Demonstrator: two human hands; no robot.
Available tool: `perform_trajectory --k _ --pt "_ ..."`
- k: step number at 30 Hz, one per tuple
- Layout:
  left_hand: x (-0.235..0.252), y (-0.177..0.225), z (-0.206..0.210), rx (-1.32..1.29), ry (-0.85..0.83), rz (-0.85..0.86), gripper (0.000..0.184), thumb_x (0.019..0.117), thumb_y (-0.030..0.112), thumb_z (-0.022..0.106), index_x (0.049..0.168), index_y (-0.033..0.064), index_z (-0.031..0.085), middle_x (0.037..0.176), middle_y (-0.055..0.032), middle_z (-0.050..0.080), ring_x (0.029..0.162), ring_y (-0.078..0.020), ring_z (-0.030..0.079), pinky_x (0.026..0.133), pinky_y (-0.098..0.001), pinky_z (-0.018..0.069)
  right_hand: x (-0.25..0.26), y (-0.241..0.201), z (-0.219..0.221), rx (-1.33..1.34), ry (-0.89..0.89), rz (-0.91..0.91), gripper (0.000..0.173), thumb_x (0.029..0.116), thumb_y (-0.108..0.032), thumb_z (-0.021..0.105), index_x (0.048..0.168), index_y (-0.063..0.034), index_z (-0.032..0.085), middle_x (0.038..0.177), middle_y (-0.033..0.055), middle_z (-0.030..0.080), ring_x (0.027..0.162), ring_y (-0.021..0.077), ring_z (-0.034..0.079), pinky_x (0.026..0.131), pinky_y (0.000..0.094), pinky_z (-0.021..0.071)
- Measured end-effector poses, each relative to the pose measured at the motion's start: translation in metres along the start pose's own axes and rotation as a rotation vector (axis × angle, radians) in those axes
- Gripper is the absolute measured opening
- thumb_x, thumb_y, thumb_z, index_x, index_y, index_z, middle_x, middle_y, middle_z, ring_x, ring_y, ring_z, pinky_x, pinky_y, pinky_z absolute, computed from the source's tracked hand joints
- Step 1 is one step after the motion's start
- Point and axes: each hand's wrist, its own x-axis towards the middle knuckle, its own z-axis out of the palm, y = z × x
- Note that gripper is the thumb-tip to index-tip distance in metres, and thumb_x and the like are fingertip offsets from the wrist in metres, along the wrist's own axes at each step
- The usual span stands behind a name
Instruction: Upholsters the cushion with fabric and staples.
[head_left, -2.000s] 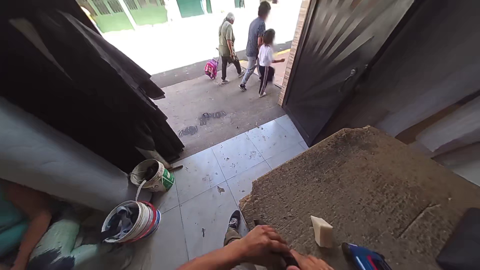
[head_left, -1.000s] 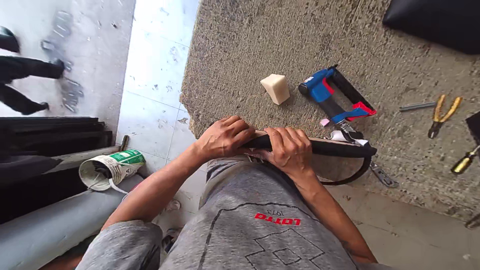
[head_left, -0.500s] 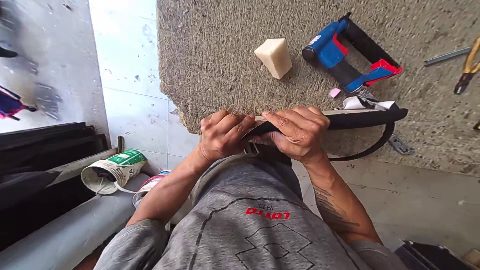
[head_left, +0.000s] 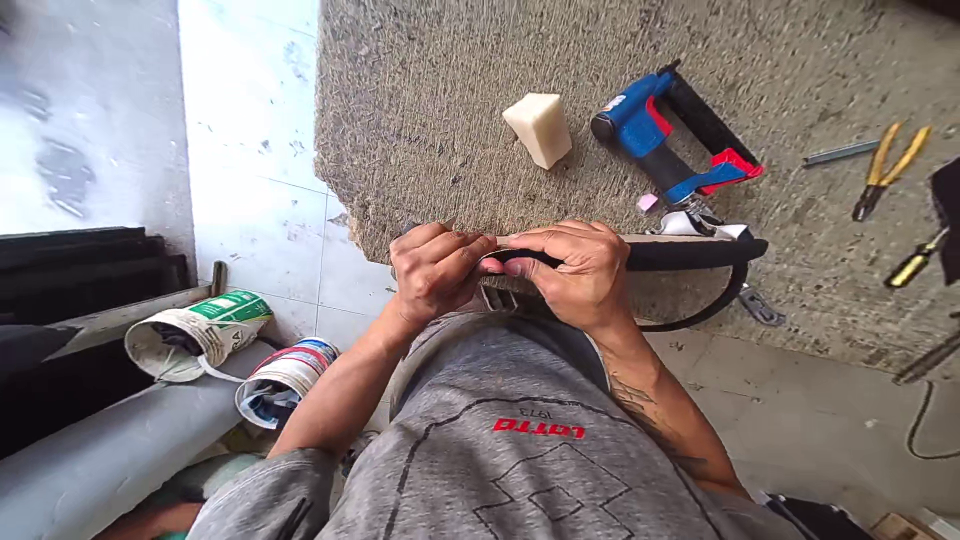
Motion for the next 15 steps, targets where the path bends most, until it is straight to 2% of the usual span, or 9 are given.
perform_trajectory --k 3,6,8,10,11,12,13,14,15 --pt "-0.006 -0.003 0.004 0.037 0.041 0.067 0.027 0.1020 0.029 0.063 0.101 0.0066 0.079 0.093 -0.0125 0.078 0.081 -0.0212 0.072 0.073 -0.0356 0.0544 -0.002 0.005 0.003 0.063 0.074 -0.049 0.006 0.0871 -0.024 0.081 0.088 -0.0187 0.083 0.102 -0.0052 0.080 0.094 0.0069 0.072 0.084 0.0392 0.0523" --pt "-0.006 -0.004 0.006 0.073 0.069 0.087 0.029 0.1028 0.031 0.062 0.101 0.0074 0.079 0.091 -0.0115 0.078 0.077 -0.0205 0.070 0.069 -0.0349 0.0516 -0.005 0.011 0.008 -0.067 0.120 -0.180 0.018 0.0917 -0.030 0.077 0.085 -0.0132 0.078 0.103 0.0005 0.079 0.091 0.0117 0.074 0.079 0.0381 0.0545" --pt "-0.006 -0.003 0.007 0.109 0.084 0.095 0.032 0.1038 0.034 0.060 0.100 0.0086 0.079 0.091 -0.0102 0.078 0.075 -0.0197 0.069 0.068 -0.0343 0.0509 -0.004 0.012 0.006 -0.194 0.076 -0.228 0.028 0.0966 -0.039 0.070 0.091 -0.0114 0.073 0.102 0.0018 0.079 0.084 0.0144 0.073 0.073 0.0380 0.0536" --pt "-0.008 -0.002 0.007 0.131 0.084 0.102 0.033 0.1046 0.034 0.058 0.100 0.0095 0.079 0.090 -0.0091 0.078 0.076 -0.0193 0.069 0.069 -0.0344 0.0509 -0.004 0.010 0.004 -0.274 0.010 -0.235 0.034 0.1002 -0.046 0.062 0.107 -0.0140 0.072 0.096 0.0013 0.077 0.077 0.0182 0.070 0.068 0.0403 0.0500" --pt "-0.009 -0.001 0.007 0.137 0.086 0.104 0.033 0.1047 0.034 0.057 0.100 0.0096 0.079 0.090 -0.0089 0.078 0.075 -0.0191 0.069 0.069 -0.0343 0.0509 -0.004 0.010 0.002 -0.301 -0.035 -0.238 0.039 0.1021 -0.048 0.057 0.121 -0.0173 0.072 0.103 -0.0002 0.078 0.080 0.0194 0.070 0.069 0.0415 0.0501" --pt "-0.008 -0.002 0.008 0.146 0.088 0.108 0.033 0.1049 0.034 0.057 0.100 0.0100 0.079 0.089 -0.0086 0.078 0.074 -0.0188 0.069 0.068 -0.0340 0.0509 -0.004 0.010 0.002 -0.311 -0.066 -0.245 0.039 0.1041 -0.047 0.054 0.126 -0.0210 0.073 0.110 -0.0017 0.078 0.083 0.0199 0.069 0.069 0.0418 0.0482" --pt "-0.008 -0.002 0.008 0.155 0.090 0.113 0.034 0.1051 0.035 0.056 0.100 0.0102 0.079 0.088 -0.0084 0.078 0.074 -0.0186 0.069 0.068 -0.0337 0.0508 -0.004 0.010 0.002 -0.304 -0.081 -0.238 0.036 0.1052 -0.046 0.052 0.123 -0.0250 0.076 0.118 -0.0055 0.076 0.088 0.0178 0.070 0.072 0.0411 0.0493" --pt "-0.008 -0.002 0.008 0.163 0.090 0.117 0.034 0.1053 0.035 0.056 0.099 0.0100 0.079 0.089 -0.0084 0.078 0.073 -0.0186 0.069 0.068 -0.0336 0.0508 -0.005 0.010 0.003 -0.273 -0.074 -0.221 0.033 0.1051 -0.045 0.053 0.117 -0.0268 0.078 0.119 -0.0076 0.076 0.094 0.0155 0.071 0.076 0.0409 0.0516" --pt "-0.008 -0.002 0.008 0.166 0.088 0.116 0.034 0.1053 0.035 0.056 0.099 0.0098 0.079 0.089 -0.0085 0.078 0.073 -0.0185 0.068 0.067 -0.0335 0.0507 -0.006 0.011 0.006 -0.225 -0.031 -0.204 0.030 0.1041 -0.042 0.056 0.110 -0.0260 0.080 0.113 -0.0072 0.078 0.095 0.0142 0.072 0.078 0.0409 0.0524"
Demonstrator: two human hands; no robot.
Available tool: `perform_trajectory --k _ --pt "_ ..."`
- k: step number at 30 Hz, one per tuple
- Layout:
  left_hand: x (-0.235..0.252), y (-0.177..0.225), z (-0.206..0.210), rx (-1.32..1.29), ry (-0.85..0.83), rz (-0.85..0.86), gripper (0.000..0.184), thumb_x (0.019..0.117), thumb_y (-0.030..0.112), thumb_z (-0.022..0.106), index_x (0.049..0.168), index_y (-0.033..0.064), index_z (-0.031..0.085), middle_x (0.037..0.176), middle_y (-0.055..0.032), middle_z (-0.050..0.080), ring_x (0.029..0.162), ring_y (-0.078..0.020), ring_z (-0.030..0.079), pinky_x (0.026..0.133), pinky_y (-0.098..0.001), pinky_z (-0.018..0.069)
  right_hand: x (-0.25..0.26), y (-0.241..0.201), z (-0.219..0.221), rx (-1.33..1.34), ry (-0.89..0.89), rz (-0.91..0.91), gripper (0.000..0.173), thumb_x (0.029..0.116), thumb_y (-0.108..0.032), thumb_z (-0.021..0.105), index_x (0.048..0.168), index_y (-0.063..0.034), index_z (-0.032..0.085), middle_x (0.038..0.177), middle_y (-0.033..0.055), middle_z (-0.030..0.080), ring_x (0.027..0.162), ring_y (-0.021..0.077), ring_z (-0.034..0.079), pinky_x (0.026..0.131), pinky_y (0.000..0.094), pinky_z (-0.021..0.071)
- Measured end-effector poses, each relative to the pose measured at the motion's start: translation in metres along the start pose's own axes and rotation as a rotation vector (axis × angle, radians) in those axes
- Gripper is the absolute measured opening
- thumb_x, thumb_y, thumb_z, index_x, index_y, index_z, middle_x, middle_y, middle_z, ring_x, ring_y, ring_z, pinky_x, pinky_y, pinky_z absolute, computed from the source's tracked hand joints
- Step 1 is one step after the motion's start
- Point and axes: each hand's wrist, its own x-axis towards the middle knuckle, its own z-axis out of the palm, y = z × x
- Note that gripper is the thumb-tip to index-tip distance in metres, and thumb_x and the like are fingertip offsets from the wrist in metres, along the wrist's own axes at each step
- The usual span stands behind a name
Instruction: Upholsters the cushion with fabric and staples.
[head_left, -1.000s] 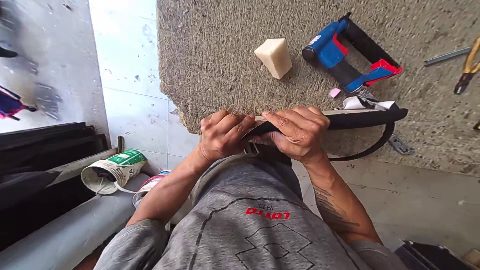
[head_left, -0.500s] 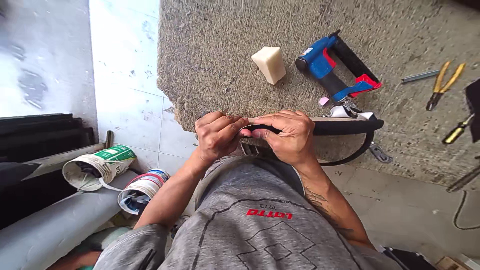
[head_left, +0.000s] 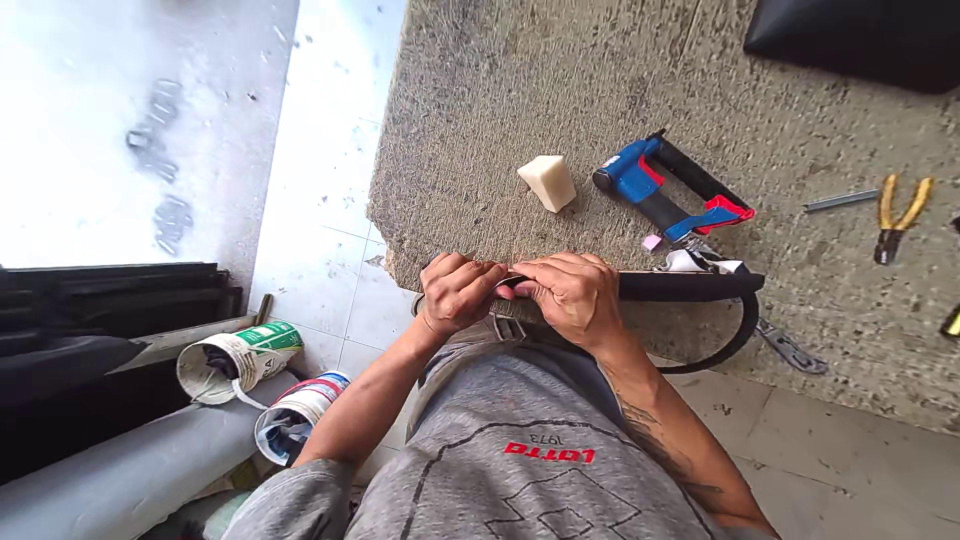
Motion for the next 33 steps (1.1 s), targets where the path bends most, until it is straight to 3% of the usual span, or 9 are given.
perform_trajectory --k 3,6,8,9,12,17,21,27,33 --pt "0.006 0.000 -0.005 -0.031 -0.064 -0.038 0.036 0.1047 0.037 0.057 0.098 0.0100 0.080 0.087 -0.0082 0.078 0.073 -0.0175 0.070 0.068 -0.0331 0.0533 -0.003 -0.002 0.010 0.063 0.182 0.023 0.025 0.1010 -0.037 0.064 0.097 -0.0218 0.083 0.102 -0.0046 0.080 0.092 0.0111 0.075 0.080 0.0388 0.0556" --pt "0.029 -0.002 -0.023 -0.158 -0.386 -0.111 0.046 0.1021 0.050 0.057 0.110 0.0110 0.080 0.079 -0.0082 0.069 0.072 -0.0191 0.065 0.065 -0.0351 0.0529 -0.009 0.001 0.021 0.071 0.328 -0.022 0.024 0.1001 -0.034 0.066 0.092 -0.0182 0.083 0.100 -0.0021 0.080 0.089 0.0117 0.075 0.080 0.0373 0.0560" --pt "0.043 -0.004 -0.030 -0.215 -0.588 -0.085 0.043 0.1025 0.045 0.058 0.119 0.0110 0.077 0.092 -0.0080 0.072 0.085 -0.0193 0.068 0.076 -0.0359 0.0561 -0.013 0.002 0.025 0.061 0.395 -0.058 0.023 0.0994 -0.031 0.068 0.090 -0.0160 0.082 0.099 -0.0003 0.080 0.089 0.0130 0.076 0.080 0.0372 0.0573" --pt "0.044 -0.003 -0.030 -0.220 -0.590 -0.059 0.037 0.1038 0.038 0.058 0.118 0.0090 0.077 0.101 -0.0090 0.075 0.092 -0.0198 0.071 0.082 -0.0365 0.0588 -0.012 0.003 0.026 0.049 0.418 -0.072 0.022 0.0991 -0.030 0.068 0.090 -0.0152 0.082 0.097 0.0004 0.080 0.088 0.0138 0.076 0.079 0.0374 0.0573" --pt "0.027 0.005 -0.018 -0.188 -0.294 -0.069 0.022 0.1004 0.020 0.064 0.100 0.0042 0.080 0.091 -0.0103 0.078 0.081 -0.0190 0.074 0.073 -0.0347 0.0594 -0.009 0.002 0.034 0.015 0.521 -0.088 0.021 0.0985 -0.027 0.069 0.088 -0.0127 0.081 0.087 0.0037 0.079 0.077 0.0157 0.073 0.070 0.0372 0.0526" --pt "0.016 0.018 -0.006 -0.148 -0.017 -0.176 0.016 0.0939 0.015 0.070 0.088 0.0026 0.079 0.076 -0.0091 0.075 0.067 -0.0159 0.069 0.064 -0.0328 0.0555 -0.008 -0.001 0.042 0.000 0.641 -0.105 0.022 0.0979 -0.024 0.068 0.085 -0.0094 0.079 0.076 0.0060 0.076 0.067 0.0166 0.070 0.066 0.0373 0.0492" --pt "0.017 0.024 -0.006 -0.127 -0.018 -0.289 0.016 0.0917 0.016 0.073 0.083 0.0028 0.078 0.070 -0.0072 0.071 0.064 -0.0142 0.065 0.062 -0.0313 0.0525 -0.008 -0.010 0.040 0.002 0.593 -0.016 0.023 0.0981 -0.024 0.068 0.085 -0.0084 0.078 0.070 0.0054 0.073 0.061 0.0165 0.065 0.064 0.0378 0.0450" --pt "0.055 0.016 -0.023 -0.204 -0.429 -0.696 0.014 0.0935 0.024 0.072 0.087 0.0152 0.081 0.083 0.0030 0.077 0.075 -0.0042 0.071 0.071 -0.0338 0.0591 0.014 -0.022 0.019 0.011 0.311 0.258 0.024 0.0983 -0.026 0.063 0.082 -0.0157 0.077 0.071 0.0001 0.072 0.065 0.0160 0.066 0.064 0.0408 0.0446" --pt "0.082 -0.009 -0.029 -0.476 -0.791 -0.841 0.013 0.0920 0.024 0.073 0.083 0.0163 0.079 0.074 0.0075 0.072 0.065 0.0002 0.065 0.062 -0.0273 0.0555 0.022 -0.023 0.001 0.075 0.035 0.402 0.021 0.0958 -0.031 0.066 0.082 -0.0199 0.077 0.075 -0.0029 0.072 0.070 0.0140 0.068 0.064 0.0431 0.0475"
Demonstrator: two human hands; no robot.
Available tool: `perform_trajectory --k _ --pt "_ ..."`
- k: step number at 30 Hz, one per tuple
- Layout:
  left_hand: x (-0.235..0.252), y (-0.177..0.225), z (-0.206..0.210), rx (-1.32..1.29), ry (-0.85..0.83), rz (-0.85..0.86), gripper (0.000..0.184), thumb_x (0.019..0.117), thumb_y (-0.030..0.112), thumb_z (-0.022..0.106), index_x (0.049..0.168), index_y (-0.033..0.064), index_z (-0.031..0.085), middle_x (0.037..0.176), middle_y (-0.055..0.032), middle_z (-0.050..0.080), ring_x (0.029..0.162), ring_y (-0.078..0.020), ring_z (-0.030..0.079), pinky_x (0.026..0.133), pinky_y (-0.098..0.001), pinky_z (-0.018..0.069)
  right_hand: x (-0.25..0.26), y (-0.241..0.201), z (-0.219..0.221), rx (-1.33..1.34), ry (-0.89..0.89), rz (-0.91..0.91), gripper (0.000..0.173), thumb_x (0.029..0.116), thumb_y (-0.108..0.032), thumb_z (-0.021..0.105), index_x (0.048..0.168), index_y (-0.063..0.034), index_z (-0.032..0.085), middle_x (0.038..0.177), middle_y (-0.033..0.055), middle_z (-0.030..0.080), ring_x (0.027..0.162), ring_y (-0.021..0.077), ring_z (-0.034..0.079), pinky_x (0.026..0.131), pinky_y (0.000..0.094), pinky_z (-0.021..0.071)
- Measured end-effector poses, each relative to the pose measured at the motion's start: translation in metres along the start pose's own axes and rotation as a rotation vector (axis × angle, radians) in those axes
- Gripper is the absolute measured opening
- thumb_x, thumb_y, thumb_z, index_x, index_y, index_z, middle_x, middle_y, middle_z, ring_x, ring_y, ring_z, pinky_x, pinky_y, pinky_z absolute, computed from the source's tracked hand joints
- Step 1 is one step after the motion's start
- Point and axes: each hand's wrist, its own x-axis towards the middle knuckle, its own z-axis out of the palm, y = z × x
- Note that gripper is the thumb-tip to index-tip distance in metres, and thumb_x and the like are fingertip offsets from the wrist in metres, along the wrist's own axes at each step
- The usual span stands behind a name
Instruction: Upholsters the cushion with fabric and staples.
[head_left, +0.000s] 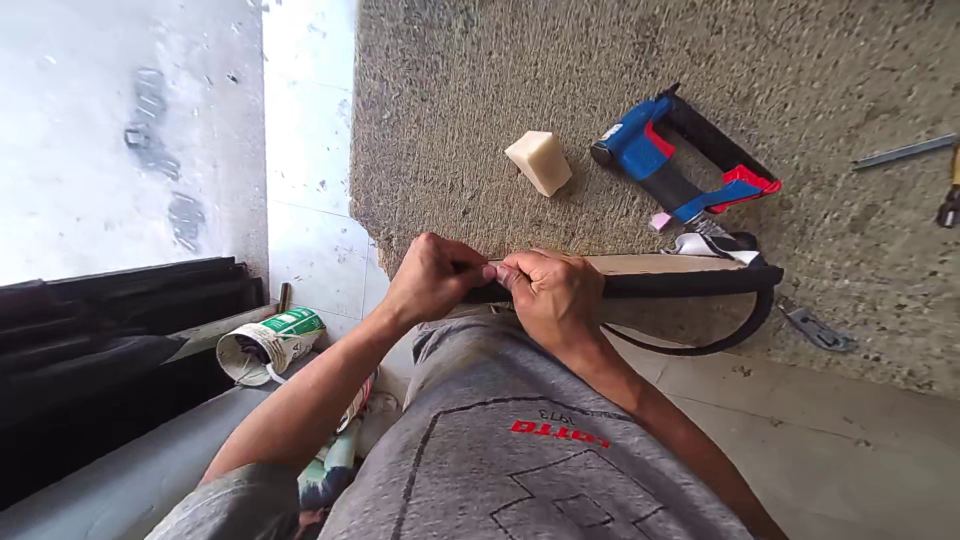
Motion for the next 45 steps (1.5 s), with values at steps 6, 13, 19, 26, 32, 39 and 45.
perform_trajectory --k 6,13,19,26,32,39,45 --pt "0.033 -0.019 -0.017 -0.213 -0.493 -0.007 0.016 0.0917 0.026 0.074 0.081 0.0149 0.077 0.072 0.0084 0.066 0.064 0.0010 0.058 0.059 -0.0232 0.0486 0.018 -0.012 -0.023 0.046 -0.447 0.362 0.020 0.0923 -0.037 0.068 0.084 -0.0230 0.080 0.084 -0.0072 0.071 0.084 0.0104 0.066 0.074 0.0438 0.0513" --pt "0.041 -0.052 0.005 -0.532 -0.667 0.168 0.018 0.0890 0.025 0.078 0.079 0.0100 0.075 0.079 0.0030 0.066 0.080 -0.0047 0.059 0.071 -0.0251 0.0472 0.035 -0.016 -0.029 0.092 -0.731 0.530 0.014 0.0870 -0.026 0.075 0.076 -0.0171 0.078 0.083 -0.0046 0.069 0.091 0.0108 0.063 0.082 0.0372 0.0484" --pt "0.057 -0.059 0.006 -0.482 -0.861 0.134 0.022 0.0886 0.035 0.078 0.088 0.0143 0.070 0.093 0.0021 0.064 0.098 -0.0124 0.058 0.086 -0.0352 0.0467 0.054 -0.016 -0.031 0.018 -0.867 0.685 0.021 0.0791 -0.036 0.083 0.087 -0.0173 0.076 0.095 -0.0003 0.069 0.100 0.0174 0.063 0.085 0.0464 0.0491" --pt "0.049 -0.065 0.009 -0.404 -0.744 0.356 0.024 0.0967 0.051 0.062 0.117 0.0421 0.071 0.162 -0.0019 0.036 0.154 -0.0360 0.019 0.108 -0.0710 0.0276 0.077 -0.007 -0.030 -0.138 -1.091 0.783 0.032 0.0732 -0.032 0.086 0.096 -0.0134 0.073 0.110 0.0104 0.065 0.118 0.0342 0.053 0.091 0.0616 0.0417" --pt "0.055 -0.075 0.013 -0.324 -0.806 0.538 0.036 0.1018 0.060 0.048 0.137 0.0626 0.055 0.173 -0.0001 0.013 0.155 -0.0517 -0.004 0.113 -0.0776 0.0138 0.074 -0.001 -0.027 -0.122 -1.113 0.770 0.032 0.0762 -0.044 0.084 0.091 -0.0173 0.073 0.104 0.0055 0.065 0.114 0.0292 0.053 0.090 0.0580 0.0407" --pt "0.061 -0.082 0.016 -0.393 -0.784 0.530 0.034 0.1002 0.059 0.054 0.130 0.0511 0.068 0.170 0.0014 0.027 0.157 -0.0470 0.002 0.120 -0.0715 0.0122 0.066 0.032 -0.046 -0.111 -0.288 0.654 0.017 0.0886 -0.023 0.077 0.096 -0.0082 0.072 0.088 0.0047 0.071 0.079 0.0166 0.068 0.071 0.0399 0.0581" --pt "0.062 -0.087 0.020 -0.483 -0.819 0.514 0.035 0.1008 0.055 0.057 0.131 0.0425 0.071 0.166 -0.0004 0.036 0.158 -0.0420 0.008 0.124 -0.0667 0.0118 0.109 0.153 -0.057 -0.741 -0.354 0.501 0.102 0.0883 -0.059 0.072 0.164 -0.0113 0.024 0.154 0.0282 0.044 0.135 0.0528 0.046 0.106 0.0701 0.0383"
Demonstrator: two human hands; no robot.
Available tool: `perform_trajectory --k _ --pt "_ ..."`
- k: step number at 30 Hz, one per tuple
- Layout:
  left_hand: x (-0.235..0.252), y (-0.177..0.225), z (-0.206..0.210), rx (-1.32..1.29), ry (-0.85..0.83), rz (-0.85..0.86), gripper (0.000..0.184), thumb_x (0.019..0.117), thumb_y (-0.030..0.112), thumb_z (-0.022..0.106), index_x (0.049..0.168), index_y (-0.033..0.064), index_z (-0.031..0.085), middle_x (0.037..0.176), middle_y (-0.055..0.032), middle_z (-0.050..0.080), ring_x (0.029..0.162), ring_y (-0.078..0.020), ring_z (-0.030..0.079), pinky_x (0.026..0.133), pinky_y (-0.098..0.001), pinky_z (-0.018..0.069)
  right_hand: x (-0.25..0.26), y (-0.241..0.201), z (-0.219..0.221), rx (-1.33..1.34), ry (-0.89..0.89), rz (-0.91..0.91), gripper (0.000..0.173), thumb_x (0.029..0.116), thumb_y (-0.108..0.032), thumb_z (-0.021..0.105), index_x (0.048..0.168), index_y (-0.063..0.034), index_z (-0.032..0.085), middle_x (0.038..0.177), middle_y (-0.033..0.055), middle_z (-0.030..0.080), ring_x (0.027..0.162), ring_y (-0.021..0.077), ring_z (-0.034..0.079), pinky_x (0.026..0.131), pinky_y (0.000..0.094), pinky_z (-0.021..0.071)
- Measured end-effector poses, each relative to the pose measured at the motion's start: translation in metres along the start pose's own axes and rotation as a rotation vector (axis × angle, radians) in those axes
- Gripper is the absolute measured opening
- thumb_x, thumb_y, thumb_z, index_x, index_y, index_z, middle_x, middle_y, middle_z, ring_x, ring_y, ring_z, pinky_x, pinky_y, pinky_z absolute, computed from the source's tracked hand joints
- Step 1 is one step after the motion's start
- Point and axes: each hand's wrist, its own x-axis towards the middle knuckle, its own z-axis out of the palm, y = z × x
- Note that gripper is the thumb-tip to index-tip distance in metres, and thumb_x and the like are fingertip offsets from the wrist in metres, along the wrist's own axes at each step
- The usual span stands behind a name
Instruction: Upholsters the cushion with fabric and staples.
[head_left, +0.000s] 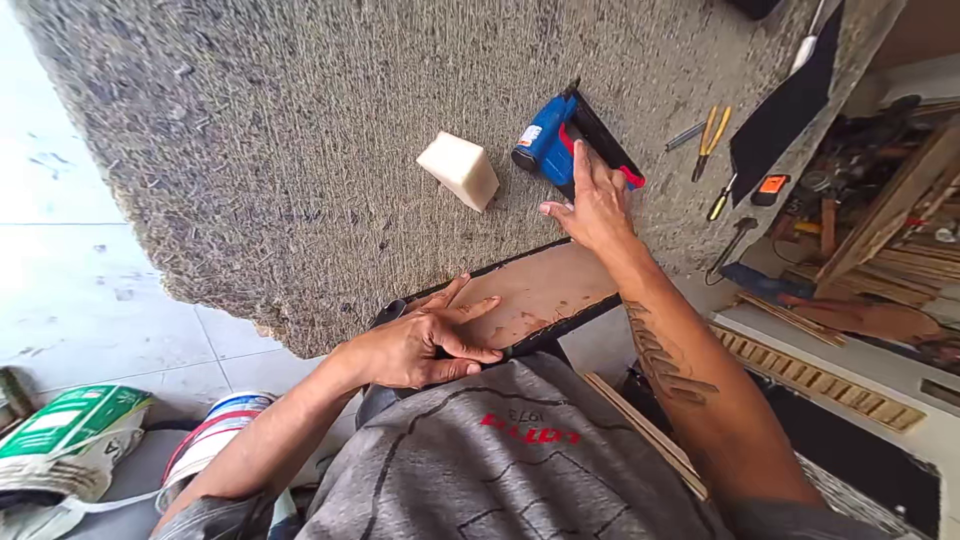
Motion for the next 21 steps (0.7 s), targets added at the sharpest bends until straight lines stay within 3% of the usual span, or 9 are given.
perform_trajectory --k 1,3,5,8,11,13,14,16,21 --pt "-0.001 0.000 0.001 -0.010 -0.001 -0.008 0.035 0.1008 0.055 0.057 0.131 0.0424 0.071 0.166 0.0002 0.037 0.158 -0.0420 0.009 0.124 -0.0670 0.0126 0.008 0.007 0.008 0.001 -0.018 -0.043 0.104 0.0882 -0.058 0.073 0.164 -0.0100 0.021 0.149 0.0290 0.050 0.129 0.0515 0.054 0.103 0.0686 0.0430" --pt "0.000 -0.001 0.001 -0.020 0.000 0.000 0.035 0.1006 0.053 0.058 0.129 0.0395 0.073 0.165 -0.0018 0.039 0.158 -0.0435 0.010 0.124 -0.0662 0.0139 0.017 0.017 0.012 0.067 -0.002 -0.145 0.101 0.0868 -0.044 0.081 0.163 -0.0079 0.024 0.152 0.0292 0.043 0.122 0.0492 0.059 0.097 0.0634 0.0513" --pt "0.002 -0.004 -0.001 -0.027 -0.001 0.020 0.035 0.1004 0.052 0.059 0.128 0.0370 0.074 0.163 -0.0032 0.041 0.158 -0.0423 0.014 0.125 -0.0646 0.0145 0.014 0.020 0.001 0.067 0.042 -0.281 0.088 0.0917 -0.030 0.077 0.161 -0.0058 0.029 0.157 0.0289 0.036 0.117 0.0482 0.062 0.090 0.0600 0.0562" --pt "0.003 -0.007 -0.003 -0.069 -0.005 0.070 0.036 0.1006 0.049 0.060 0.128 0.0308 0.075 0.159 -0.0088 0.046 0.157 -0.0411 0.018 0.127 -0.0602 0.0115 -0.014 0.007 -0.046 -0.005 0.127 -0.309 0.066 0.0924 -0.010 0.058 0.153 0.0026 0.037 0.143 0.0320 0.053 0.101 0.0503 0.068 0.075 0.0641 0.0564" --pt "0.005 -0.007 -0.005 -0.094 -0.029 0.071 0.039 0.1002 0.050 0.059 0.128 0.0279 0.075 0.157 -0.0102 0.050 0.157 -0.0403 0.020 0.128 -0.0571 0.0102 -0.066 -0.013 -0.133 0.079 0.014 -0.229 0.055 0.0925 -0.022 0.059 0.141 -0.0014 0.042 0.103 0.0265 0.065 0.079 0.0424 0.067 0.062 0.0620 0.0519" --pt "0.006 -0.006 -0.007 -0.119 -0.039 0.062 0.043 0.0991 0.054 0.060 0.128 0.0262 0.075 0.156 -0.0110 0.051 0.157 -0.0381 0.021 0.129 -0.0531 0.0114 -0.100 -0.024 -0.180 0.101 -0.071 -0.224 0.062 0.0951 -0.059 0.057 0.137 -0.0138 0.045 0.089 0.0045 0.067 0.068 0.0179 0.069 0.055 0.0440 0.0579" --pt "0.007 -0.006 -0.007 -0.129 -0.041 0.065 0.044 0.0986 0.054 0.060 0.128 0.0252 0.075 0.155 -0.0117 0.051 0.157 -0.0373 0.022 0.129 -0.0515 0.0123 -0.119 -0.028 -0.195 0.144 -0.110 -0.235 0.059 0.0946 -0.064 0.056 0.133 -0.0201 0.047 0.083 -0.0043 0.067 0.065 0.0095 0.068 0.053 0.0368 0.0587" --pt "0.007 -0.006 -0.009 -0.139 -0.057 0.069 0.045 0.0986 0.053 0.061 0.130 0.0240 0.074 0.156 -0.0118 0.050 0.157 -0.0362 0.022 0.129 -0.0499 0.0129 -0.150 -0.041 -0.214 0.314 -0.270 -0.231 0.044 0.0978 -0.056 0.057 0.131 -0.0276 0.051 0.082 -0.0110 0.070 0.065 0.0042 0.069 0.053 0.0297 0.0606" --pt "0.007 -0.007 -0.007 -0.113 -0.087 0.092 0.042 0.0990 0.048 0.062 0.129 0.0211 0.075 0.152 -0.0069 0.056 0.156 -0.0286 0.027 0.130 -0.0474 0.0155 -0.176 -0.077 -0.207 0.801 -0.761 -0.026 0.041 0.1009 -0.034 0.060 0.140 -0.0259 0.049 0.098 0.0031 0.070 0.057 0.0176 0.067 0.044 0.0328 0.0606"
